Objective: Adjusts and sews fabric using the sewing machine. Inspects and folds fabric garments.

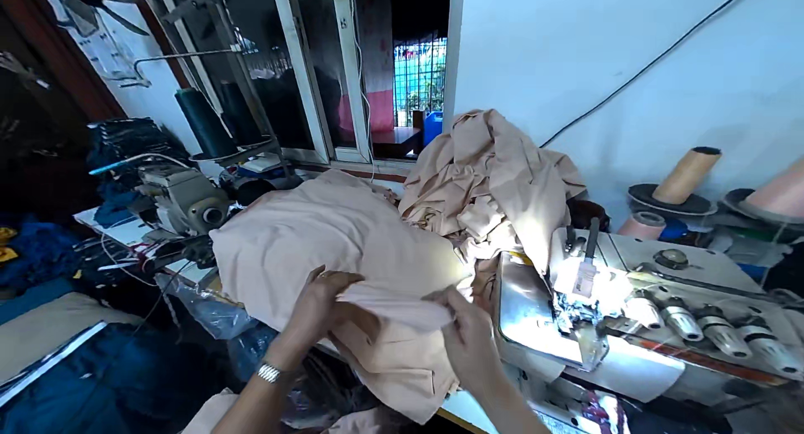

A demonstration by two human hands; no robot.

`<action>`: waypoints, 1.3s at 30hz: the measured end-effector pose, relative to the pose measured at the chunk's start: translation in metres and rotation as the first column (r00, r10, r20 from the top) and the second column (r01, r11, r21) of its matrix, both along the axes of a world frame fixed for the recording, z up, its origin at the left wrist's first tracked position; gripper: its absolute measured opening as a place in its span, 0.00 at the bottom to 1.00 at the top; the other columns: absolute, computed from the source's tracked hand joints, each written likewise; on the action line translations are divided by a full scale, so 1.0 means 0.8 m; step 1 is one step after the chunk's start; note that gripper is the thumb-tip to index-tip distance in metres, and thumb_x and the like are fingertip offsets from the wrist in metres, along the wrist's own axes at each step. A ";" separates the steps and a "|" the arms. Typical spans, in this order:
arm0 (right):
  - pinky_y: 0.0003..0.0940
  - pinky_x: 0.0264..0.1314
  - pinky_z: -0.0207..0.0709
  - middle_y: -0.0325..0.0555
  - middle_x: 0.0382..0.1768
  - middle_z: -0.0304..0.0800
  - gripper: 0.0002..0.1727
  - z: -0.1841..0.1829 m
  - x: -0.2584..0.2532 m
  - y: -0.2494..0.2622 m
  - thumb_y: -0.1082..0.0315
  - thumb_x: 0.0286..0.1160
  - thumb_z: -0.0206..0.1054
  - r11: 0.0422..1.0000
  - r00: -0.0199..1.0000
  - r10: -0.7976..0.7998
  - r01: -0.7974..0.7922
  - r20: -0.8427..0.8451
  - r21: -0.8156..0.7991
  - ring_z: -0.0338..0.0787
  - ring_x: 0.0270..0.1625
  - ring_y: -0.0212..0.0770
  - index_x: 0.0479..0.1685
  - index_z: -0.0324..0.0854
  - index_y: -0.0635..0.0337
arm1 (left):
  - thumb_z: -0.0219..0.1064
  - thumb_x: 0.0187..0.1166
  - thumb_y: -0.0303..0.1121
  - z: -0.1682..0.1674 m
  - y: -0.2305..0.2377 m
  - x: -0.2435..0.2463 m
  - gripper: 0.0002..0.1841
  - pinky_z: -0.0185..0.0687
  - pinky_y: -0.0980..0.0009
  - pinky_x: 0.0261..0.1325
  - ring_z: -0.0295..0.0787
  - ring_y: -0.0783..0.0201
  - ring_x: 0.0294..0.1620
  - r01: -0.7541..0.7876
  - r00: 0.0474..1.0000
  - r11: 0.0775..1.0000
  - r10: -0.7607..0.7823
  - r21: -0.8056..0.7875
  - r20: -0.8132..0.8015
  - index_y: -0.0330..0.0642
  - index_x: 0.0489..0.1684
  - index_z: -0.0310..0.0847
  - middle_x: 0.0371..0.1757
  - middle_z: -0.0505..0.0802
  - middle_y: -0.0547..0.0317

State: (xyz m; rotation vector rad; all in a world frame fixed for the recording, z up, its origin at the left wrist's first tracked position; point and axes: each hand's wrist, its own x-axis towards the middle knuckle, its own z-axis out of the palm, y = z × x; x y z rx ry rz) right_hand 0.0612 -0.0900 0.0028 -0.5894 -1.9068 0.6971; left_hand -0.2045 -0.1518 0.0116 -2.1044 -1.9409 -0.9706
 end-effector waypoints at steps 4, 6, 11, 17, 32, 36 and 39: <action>0.36 0.57 0.89 0.55 0.51 0.94 0.11 -0.057 0.005 -0.062 0.75 0.77 0.57 0.982 0.983 0.182 -0.183 0.014 0.049 0.95 0.54 0.43 0.43 0.86 0.68 | 0.66 0.64 0.17 -0.011 -0.070 -0.019 0.23 0.63 0.32 0.82 0.90 0.56 0.67 0.033 0.994 0.999 -0.033 0.001 -0.108 0.46 0.57 0.93 0.59 0.96 0.61; 0.34 0.58 0.87 0.57 0.50 0.94 0.11 -0.080 0.007 -0.092 0.74 0.81 0.58 0.963 0.963 0.268 -0.267 0.014 -0.014 0.95 0.53 0.43 0.42 0.87 0.70 | 0.66 0.62 0.17 -0.031 -0.107 -0.015 0.23 0.61 0.29 0.81 0.90 0.53 0.68 -0.023 0.992 0.999 0.018 -0.043 -0.124 0.46 0.56 0.93 0.58 0.96 0.61; 0.49 0.68 0.83 0.61 0.55 0.92 0.14 -0.145 0.034 -0.106 0.71 0.84 0.59 0.883 0.757 0.445 -0.284 0.478 -0.373 0.92 0.60 0.55 0.51 0.89 0.70 | 0.68 0.69 0.17 -0.100 -0.151 0.030 0.22 0.50 0.23 0.83 0.75 0.38 0.81 -0.185 0.983 0.906 0.171 -0.381 -0.071 0.41 0.64 0.90 0.72 0.88 0.45; 0.54 0.75 0.74 0.62 0.61 0.89 0.18 -0.223 0.097 -0.090 0.62 0.89 0.59 0.671 0.535 0.552 0.169 0.639 -0.722 0.87 0.67 0.56 0.63 0.85 0.66 | 0.67 0.81 0.31 -0.167 -0.148 0.125 0.11 0.75 0.44 0.74 0.84 0.40 0.66 0.226 0.969 0.725 -0.102 -0.651 0.224 0.34 0.50 0.90 0.57 0.91 0.39; 0.44 0.58 0.84 0.55 0.56 0.89 0.24 -0.293 0.129 -0.129 0.60 0.86 0.64 -0.008 0.914 0.335 0.247 0.230 -0.969 0.90 0.54 0.46 0.74 0.76 0.64 | 0.60 0.85 0.32 -0.238 -0.121 0.232 0.18 0.70 0.39 0.77 0.80 0.34 0.71 0.350 0.916 0.354 -0.325 -0.867 0.236 0.30 0.67 0.77 0.63 0.87 0.32; 0.36 0.34 0.87 0.51 0.37 0.91 0.18 -0.275 0.123 -0.128 0.61 0.93 0.54 -0.188 0.996 0.083 -0.008 -0.024 -0.982 0.91 0.31 0.42 0.67 0.76 0.66 | 0.55 0.90 0.33 -0.231 -0.126 0.223 0.16 0.73 0.43 0.75 0.84 0.39 0.69 0.431 0.901 0.456 -0.253 -0.778 0.351 0.30 0.60 0.83 0.61 0.89 0.35; 0.38 0.37 0.88 0.51 0.40 0.90 0.17 -0.263 0.123 -0.127 0.60 0.94 0.53 -0.193 0.992 0.077 -0.083 -0.100 -0.978 0.92 0.34 0.43 0.67 0.73 0.64 | 0.56 0.88 0.30 -0.237 -0.127 0.214 0.14 0.75 0.49 0.75 0.86 0.43 0.65 0.499 0.863 0.540 -0.235 -0.678 0.447 0.28 0.52 0.86 0.56 0.91 0.36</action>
